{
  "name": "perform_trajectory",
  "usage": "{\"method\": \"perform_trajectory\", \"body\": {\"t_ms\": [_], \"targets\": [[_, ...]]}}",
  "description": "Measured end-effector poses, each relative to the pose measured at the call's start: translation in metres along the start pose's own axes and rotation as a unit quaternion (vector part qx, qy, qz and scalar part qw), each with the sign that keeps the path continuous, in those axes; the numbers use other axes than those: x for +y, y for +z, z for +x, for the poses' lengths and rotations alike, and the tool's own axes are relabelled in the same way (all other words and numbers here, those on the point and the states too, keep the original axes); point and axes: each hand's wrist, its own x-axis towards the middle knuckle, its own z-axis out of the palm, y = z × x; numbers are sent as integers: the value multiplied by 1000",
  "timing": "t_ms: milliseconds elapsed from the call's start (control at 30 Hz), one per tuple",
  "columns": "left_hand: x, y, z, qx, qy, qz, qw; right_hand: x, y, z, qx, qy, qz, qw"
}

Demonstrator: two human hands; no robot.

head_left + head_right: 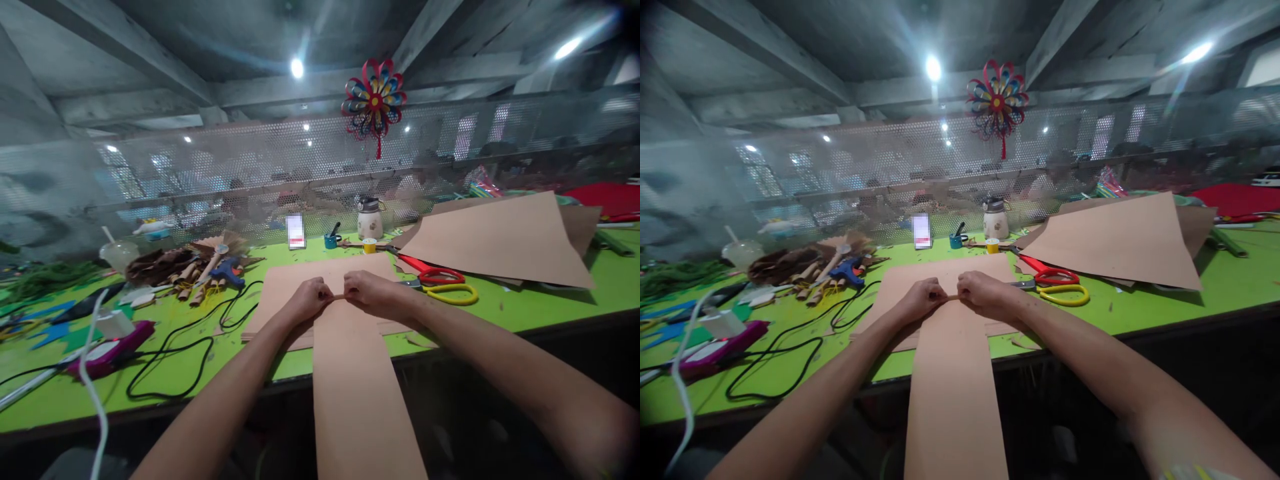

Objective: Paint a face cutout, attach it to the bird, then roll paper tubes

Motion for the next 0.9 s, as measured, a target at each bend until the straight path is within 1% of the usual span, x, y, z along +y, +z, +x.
{"method": "perform_trajectory", "body": {"t_ms": [67,200,267,333,500,533,600,700,767,833,900], "targets": [[2,-1,-1,2,6,8,1000,0,-2,0,-14,8,-9,1000],[4,-2,-2,-1,13,9,1000,4,-8,0,-69,62,-20,996],[3,-2,-2,-4,10,8,1000,2,-13,-2,-83,82,-24,993],[1,-3,-2,-9,11,14,1000,-6,-17,-7,-77,96,-29,992],[7,-8,-5,-33,24,38,998,-29,-29,-24,-26,148,-48,987],[9,-10,-6,-38,26,43,998,-32,-31,-25,-24,157,-52,986],[15,-13,-9,-45,30,46,997,-36,-36,-23,-45,168,-64,983],[21,-19,-14,-43,39,39,998,-37,-41,-15,-108,162,-100,976],[23,-21,-17,-43,42,34,998,-36,-42,-10,-134,146,-130,972],[25,-23,-19,-45,43,32,998,-35,-42,-10,-137,130,-148,971],[27,-23,-21,-47,42,34,997,-35,-42,-12,-126,121,-154,973]]}}
